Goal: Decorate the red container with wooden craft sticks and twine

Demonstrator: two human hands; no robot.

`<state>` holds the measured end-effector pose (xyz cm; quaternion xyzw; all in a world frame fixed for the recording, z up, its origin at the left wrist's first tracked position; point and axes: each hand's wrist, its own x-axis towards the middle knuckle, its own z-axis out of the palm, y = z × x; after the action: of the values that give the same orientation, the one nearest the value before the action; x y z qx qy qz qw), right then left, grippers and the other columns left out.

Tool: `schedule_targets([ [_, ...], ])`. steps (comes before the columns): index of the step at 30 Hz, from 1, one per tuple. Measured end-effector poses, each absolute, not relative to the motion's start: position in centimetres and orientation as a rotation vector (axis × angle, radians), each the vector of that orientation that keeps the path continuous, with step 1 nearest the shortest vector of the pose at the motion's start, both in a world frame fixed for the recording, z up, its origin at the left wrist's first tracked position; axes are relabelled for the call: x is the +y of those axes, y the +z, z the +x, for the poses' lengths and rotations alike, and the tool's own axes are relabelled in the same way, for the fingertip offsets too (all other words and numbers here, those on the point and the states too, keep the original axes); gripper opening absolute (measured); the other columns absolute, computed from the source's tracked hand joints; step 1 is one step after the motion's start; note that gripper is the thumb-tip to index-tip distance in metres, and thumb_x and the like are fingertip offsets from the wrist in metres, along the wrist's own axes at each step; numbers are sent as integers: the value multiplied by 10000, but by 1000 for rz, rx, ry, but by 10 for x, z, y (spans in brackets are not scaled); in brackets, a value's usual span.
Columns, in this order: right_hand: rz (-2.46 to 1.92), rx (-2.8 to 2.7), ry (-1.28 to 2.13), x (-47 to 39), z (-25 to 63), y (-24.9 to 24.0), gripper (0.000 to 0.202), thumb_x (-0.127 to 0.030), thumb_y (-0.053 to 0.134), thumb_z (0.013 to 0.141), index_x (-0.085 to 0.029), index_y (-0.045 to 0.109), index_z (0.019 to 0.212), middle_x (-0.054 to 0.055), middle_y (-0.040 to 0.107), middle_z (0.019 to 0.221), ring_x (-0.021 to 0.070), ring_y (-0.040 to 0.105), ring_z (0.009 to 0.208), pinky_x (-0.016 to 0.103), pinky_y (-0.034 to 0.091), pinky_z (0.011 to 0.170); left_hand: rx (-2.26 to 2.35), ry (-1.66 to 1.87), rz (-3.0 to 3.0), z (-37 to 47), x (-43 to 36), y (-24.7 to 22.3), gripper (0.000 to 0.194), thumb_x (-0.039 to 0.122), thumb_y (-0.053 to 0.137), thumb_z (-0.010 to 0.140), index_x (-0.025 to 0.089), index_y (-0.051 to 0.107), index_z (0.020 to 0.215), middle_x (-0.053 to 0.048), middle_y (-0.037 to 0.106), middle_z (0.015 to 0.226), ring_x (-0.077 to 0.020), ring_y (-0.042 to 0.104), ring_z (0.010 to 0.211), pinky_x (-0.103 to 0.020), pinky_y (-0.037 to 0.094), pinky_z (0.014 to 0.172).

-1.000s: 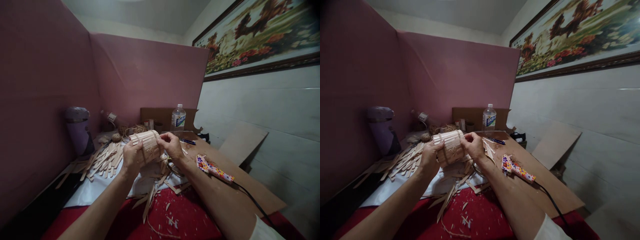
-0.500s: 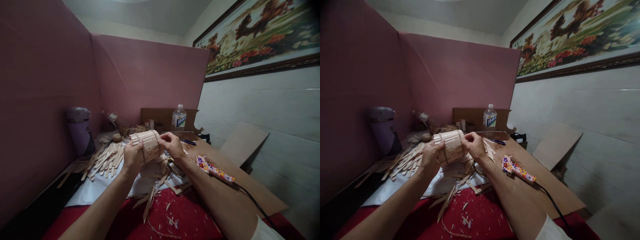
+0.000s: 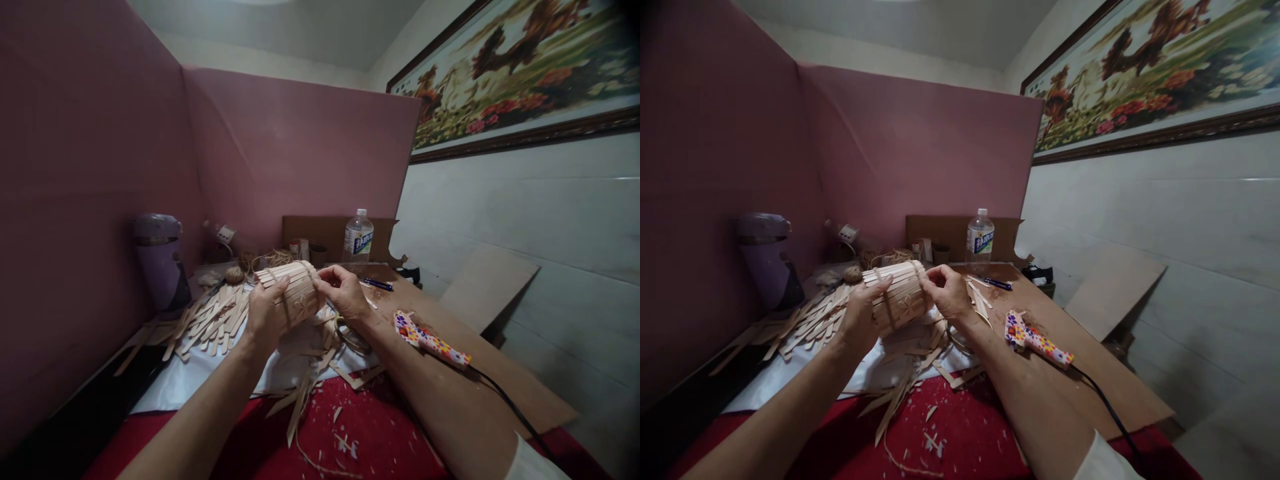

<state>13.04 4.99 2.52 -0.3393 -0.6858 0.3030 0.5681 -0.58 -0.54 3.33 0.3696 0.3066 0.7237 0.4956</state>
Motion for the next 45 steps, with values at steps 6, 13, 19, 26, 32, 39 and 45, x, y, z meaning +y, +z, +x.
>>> schedule_targets([
  [6,-877,-1732,323,44,130,21,113,-291,578,768,-193,556,821,17,617,761,151,574,677,262,453,632,816,1817,896,-6,-2,33,394,290,716,616,100,629,950,-105,709,860,-249,675,763,-403,527,753],
  [13,-893,-1946,-179,37,131,21,50,-190,512,821,-204,559,814,58,599,895,206,553,881,312,417,805,827,1928,978,-8,6,26,444,306,741,605,117,630,991,-113,695,1003,-262,630,983,-384,484,870],
  [19,-917,-1957,-259,38,130,20,67,-210,505,840,-197,569,829,53,602,872,198,546,857,295,411,770,849,1933,977,-5,3,22,470,293,758,576,132,641,1002,-98,715,906,-271,648,935,-389,507,822],
  [26,-990,-2016,-340,36,130,20,77,-190,513,845,-189,584,815,45,632,806,190,567,758,286,381,679,927,1959,1101,-2,4,17,400,291,727,636,125,654,992,-117,701,993,-268,629,981,-382,476,866],
  [32,-1023,-2070,-510,31,125,18,140,-172,447,887,-159,578,838,80,621,800,210,554,754,301,382,680,935,2022,1208,5,0,19,319,283,687,692,127,664,969,-108,695,1004,-235,643,929,-354,461,884],
  [39,-1092,-2050,-650,35,118,13,120,-95,432,846,-153,532,816,113,585,777,233,514,716,320,380,631,903,2033,1139,7,0,18,316,250,709,667,130,667,956,-110,696,1000,-237,646,935,-357,458,897],
  [45,-941,-1799,-107,42,116,4,83,-159,402,827,-175,484,831,60,572,754,198,529,688,299,404,644,961,2016,1088,3,2,16,365,300,713,652,123,650,966,-112,708,938,-272,648,935,-410,491,852],
])
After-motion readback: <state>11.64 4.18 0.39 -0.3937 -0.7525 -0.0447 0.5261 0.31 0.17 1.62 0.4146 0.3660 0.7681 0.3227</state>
